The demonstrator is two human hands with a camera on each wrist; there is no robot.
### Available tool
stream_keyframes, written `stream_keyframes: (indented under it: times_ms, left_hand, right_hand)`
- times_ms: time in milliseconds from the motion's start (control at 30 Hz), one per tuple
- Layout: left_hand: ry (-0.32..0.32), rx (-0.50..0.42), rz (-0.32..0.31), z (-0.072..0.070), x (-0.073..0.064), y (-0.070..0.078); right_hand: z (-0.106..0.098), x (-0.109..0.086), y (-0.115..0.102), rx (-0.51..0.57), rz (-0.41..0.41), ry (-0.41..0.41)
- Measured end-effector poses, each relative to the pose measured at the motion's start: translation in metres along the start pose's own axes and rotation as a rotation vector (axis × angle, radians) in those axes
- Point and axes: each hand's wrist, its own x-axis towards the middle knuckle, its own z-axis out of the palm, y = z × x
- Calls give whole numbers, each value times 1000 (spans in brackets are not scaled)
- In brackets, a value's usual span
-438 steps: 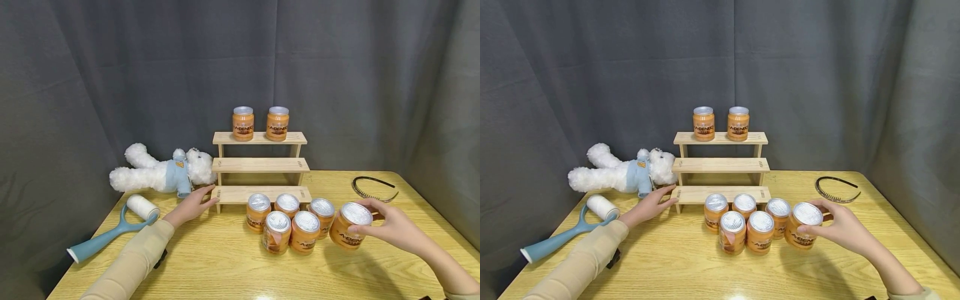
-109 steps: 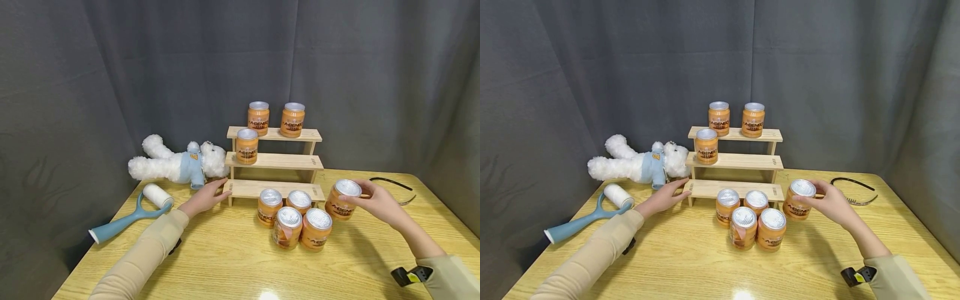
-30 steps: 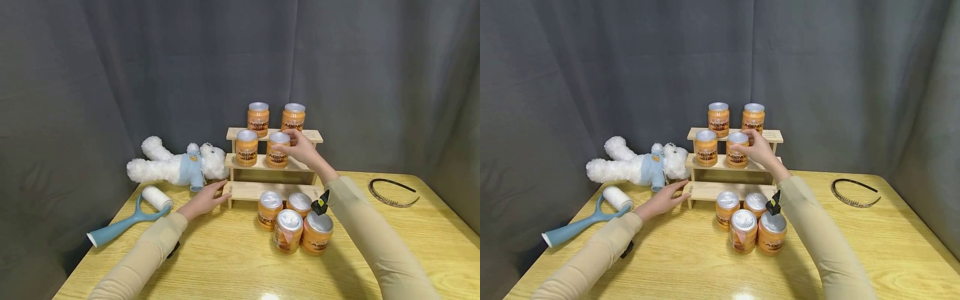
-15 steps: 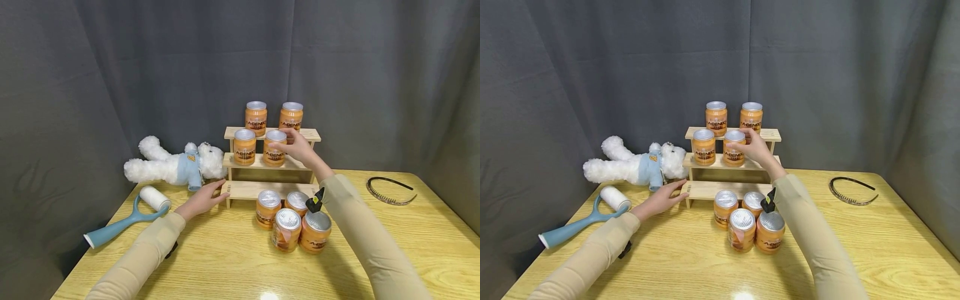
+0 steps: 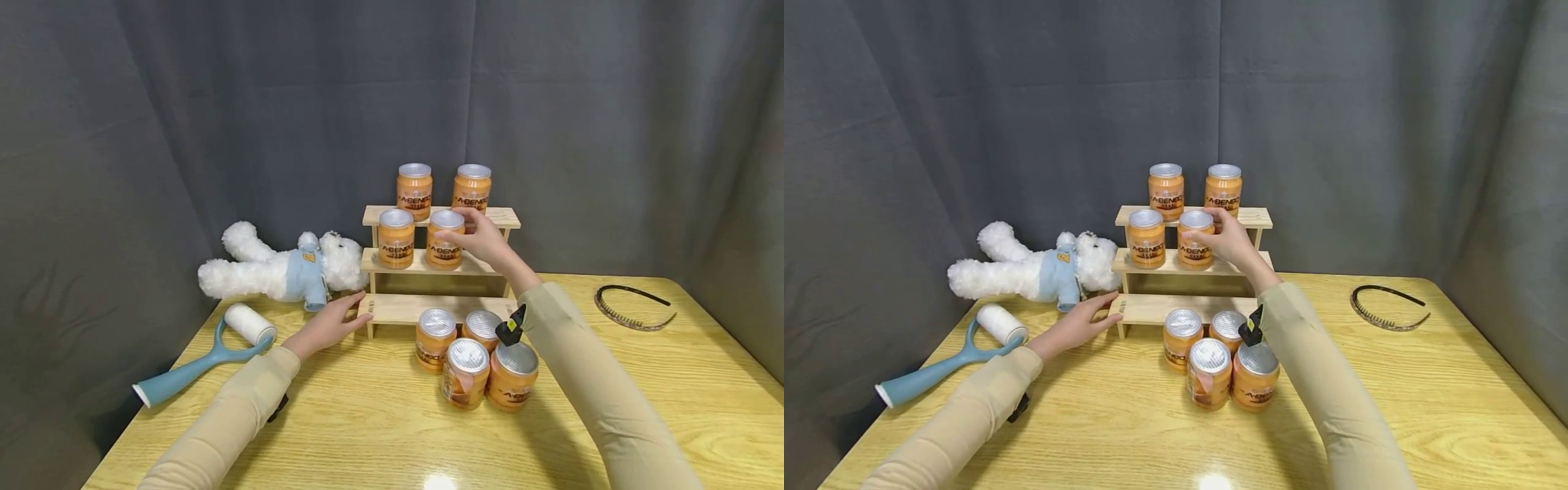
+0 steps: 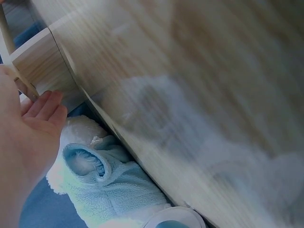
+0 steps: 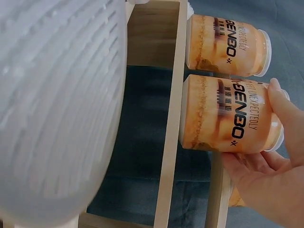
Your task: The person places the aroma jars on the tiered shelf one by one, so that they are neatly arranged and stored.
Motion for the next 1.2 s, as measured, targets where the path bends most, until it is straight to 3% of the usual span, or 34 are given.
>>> stream_keyframes:
  times_ms: [267, 733, 1200]
  left_hand:
    - [11, 11, 9, -2, -2, 2]
    - [12, 21, 11, -3, -3, 4]
    - [7, -4, 13, -1, -2, 4]
  right_hand:
    - [2, -2, -2, -36, -7, 18]
    - [3, -3, -3, 19, 0, -14]
    - [-13, -20, -1, -46, -10, 18]
